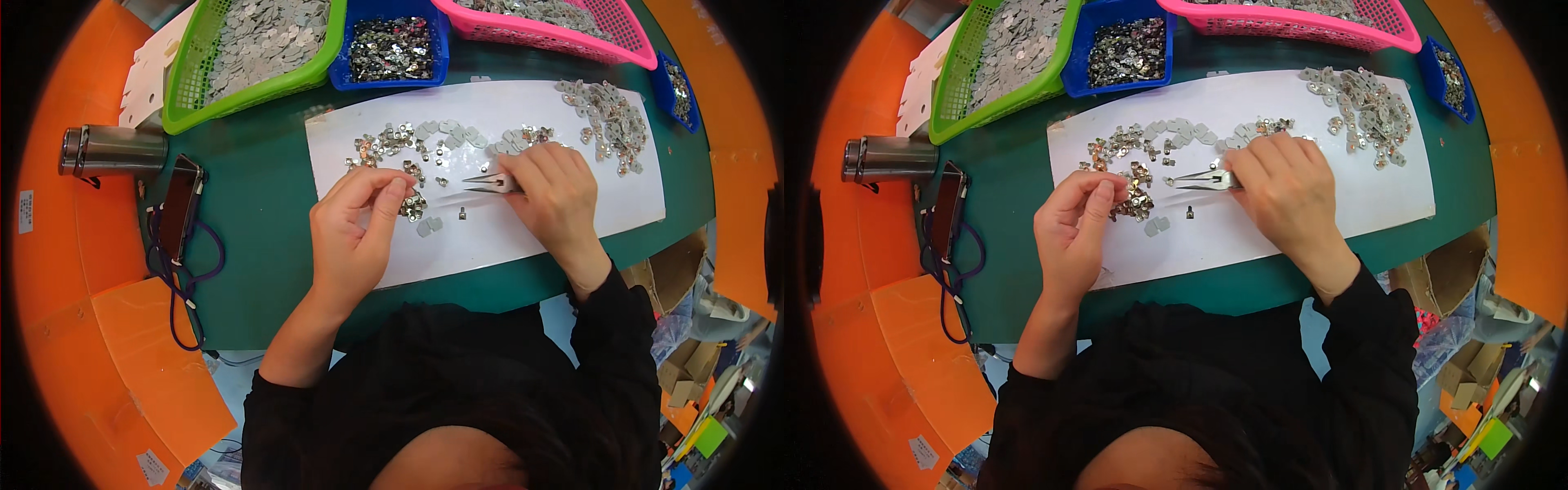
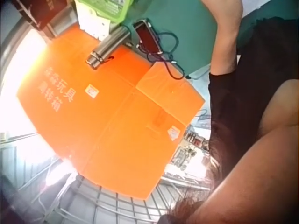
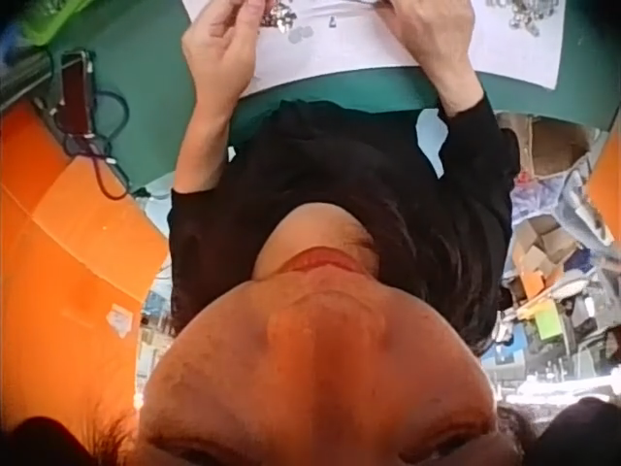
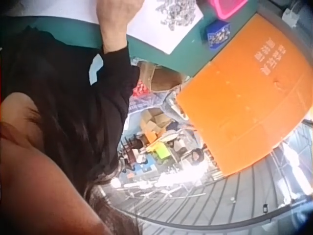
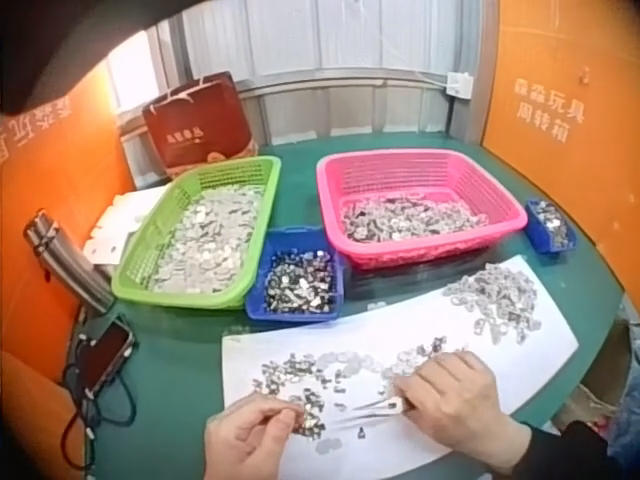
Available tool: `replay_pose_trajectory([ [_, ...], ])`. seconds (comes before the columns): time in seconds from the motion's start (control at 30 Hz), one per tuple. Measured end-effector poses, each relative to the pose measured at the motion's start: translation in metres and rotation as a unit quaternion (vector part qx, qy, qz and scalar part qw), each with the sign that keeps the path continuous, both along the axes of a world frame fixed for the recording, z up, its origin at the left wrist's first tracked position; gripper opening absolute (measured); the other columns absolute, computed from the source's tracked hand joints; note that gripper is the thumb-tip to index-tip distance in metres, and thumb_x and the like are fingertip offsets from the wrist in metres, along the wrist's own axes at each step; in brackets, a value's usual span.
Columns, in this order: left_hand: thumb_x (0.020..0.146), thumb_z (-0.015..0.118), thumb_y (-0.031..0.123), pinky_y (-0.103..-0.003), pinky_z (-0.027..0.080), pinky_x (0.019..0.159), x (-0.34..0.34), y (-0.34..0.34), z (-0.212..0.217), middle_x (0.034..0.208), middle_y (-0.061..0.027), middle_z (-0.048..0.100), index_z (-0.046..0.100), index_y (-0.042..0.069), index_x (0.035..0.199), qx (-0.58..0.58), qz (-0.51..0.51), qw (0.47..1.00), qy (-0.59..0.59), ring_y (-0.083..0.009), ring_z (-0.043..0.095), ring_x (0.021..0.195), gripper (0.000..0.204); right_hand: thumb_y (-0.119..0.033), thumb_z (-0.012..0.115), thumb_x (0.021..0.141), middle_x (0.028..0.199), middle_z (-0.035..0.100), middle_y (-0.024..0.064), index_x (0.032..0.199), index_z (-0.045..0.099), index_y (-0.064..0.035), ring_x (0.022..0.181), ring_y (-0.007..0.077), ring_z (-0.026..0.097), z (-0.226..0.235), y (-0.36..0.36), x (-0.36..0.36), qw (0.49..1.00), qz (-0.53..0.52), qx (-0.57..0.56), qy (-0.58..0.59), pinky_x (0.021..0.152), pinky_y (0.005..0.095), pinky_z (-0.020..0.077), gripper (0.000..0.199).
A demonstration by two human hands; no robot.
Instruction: Assembling small metal components using a pair of pliers on a white workspace.
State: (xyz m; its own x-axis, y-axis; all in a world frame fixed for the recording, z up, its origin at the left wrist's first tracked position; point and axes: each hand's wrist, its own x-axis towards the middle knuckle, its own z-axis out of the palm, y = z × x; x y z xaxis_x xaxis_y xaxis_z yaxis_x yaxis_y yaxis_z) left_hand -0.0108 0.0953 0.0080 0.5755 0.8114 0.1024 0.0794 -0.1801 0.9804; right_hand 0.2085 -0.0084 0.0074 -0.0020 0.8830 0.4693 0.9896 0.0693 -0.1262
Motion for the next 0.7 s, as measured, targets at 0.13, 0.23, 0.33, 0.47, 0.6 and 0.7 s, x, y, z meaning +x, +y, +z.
replay_pose_trajectory([
  [0.13, 0.096, 0.059, 0.005, -0.026, 0.052, 0.078, 0.002, -0.004, -0.001, 0.097, -0.0103, 0.067, 0.063, -0.004, 0.107, -0.120, -0.030, 0.991, -0.053, -0.0152, 0.066, 0.087, 0.015, 0.002, 0.073, 0.071, 0.081, 0.063, 0.0052, 0.089, 0.066, -0.0038, 0.075, 0.0229, 0.060, 0.004, 0.000, 0.000, 0.995, 0.005, 0.049, 0.091, 0.072, 0.0309, 0.0459, 0.020],
  [0.23, 0.096, 0.058, 0.007, -0.029, 0.052, 0.082, 0.002, -0.008, 0.000, 0.105, -0.0125, 0.066, 0.058, -0.004, 0.115, -0.262, -0.071, 0.956, -0.112, -0.0192, 0.066, 0.090, 0.022, 0.005, 0.061, 0.087, 0.083, 0.063, 0.0076, 0.086, 0.063, 0.0007, 0.081, 0.0150, 0.058, 0.014, -0.003, -0.029, 0.869, -0.017, 0.032, 0.494, 0.076, 0.0284, 0.0447, 0.005],
  [0.33, 0.095, 0.060, 0.007, -0.032, 0.055, 0.081, 0.005, -0.012, -0.001, 0.111, -0.0151, 0.064, 0.056, -0.001, 0.118, -0.330, -0.097, 0.925, -0.160, -0.0232, 0.067, 0.092, 0.024, 0.006, 0.062, 0.086, 0.083, 0.063, 0.0076, 0.085, 0.062, 0.0004, 0.081, 0.0156, 0.058, 0.012, -0.002, -0.047, 0.840, 0.015, 0.002, 0.543, 0.077, 0.0291, 0.0450, 0.005],
  [0.47, 0.097, 0.058, 0.010, -0.034, 0.060, 0.072, -0.001, -0.005, -0.009, 0.104, -0.0145, 0.067, 0.056, 0.004, 0.113, -0.320, -0.048, 0.930, -0.174, -0.0247, 0.069, 0.092, 0.017, 0.005, 0.067, 0.080, 0.083, 0.060, 0.0097, 0.086, 0.065, -0.0007, 0.079, 0.0193, 0.057, 0.016, 0.015, -0.047, 0.938, 0.122, 0.030, 0.324, 0.071, 0.0295, 0.0445, 0.009],
  [0.6, 0.100, 0.055, 0.015, -0.032, 0.059, 0.075, -0.011, 0.014, -0.002, 0.103, -0.0151, 0.068, 0.057, 0.005, 0.107, -0.381, 0.019, 0.887, -0.262, -0.0245, 0.070, 0.093, 0.013, 0.004, 0.071, 0.077, 0.080, 0.056, 0.0066, 0.087, 0.067, -0.0029, 0.074, 0.0208, 0.053, 0.018, 0.022, -0.028, 0.947, 0.007, -0.010, 0.322, 0.064, 0.0300, 0.0414, 0.012],
  [0.7, 0.099, 0.056, 0.013, -0.029, 0.057, 0.075, -0.016, 0.021, -0.004, 0.103, -0.0150, 0.066, 0.055, 0.005, 0.111, -0.403, 0.049, 0.861, -0.305, -0.0203, 0.069, 0.089, 0.015, 0.000, 0.075, 0.070, 0.079, 0.056, 0.0052, 0.088, 0.068, -0.0070, 0.074, 0.0239, 0.053, 0.008, 0.023, -0.025, 0.968, 0.036, -0.029, 0.245, 0.065, 0.0332, 0.0406, 0.020],
])
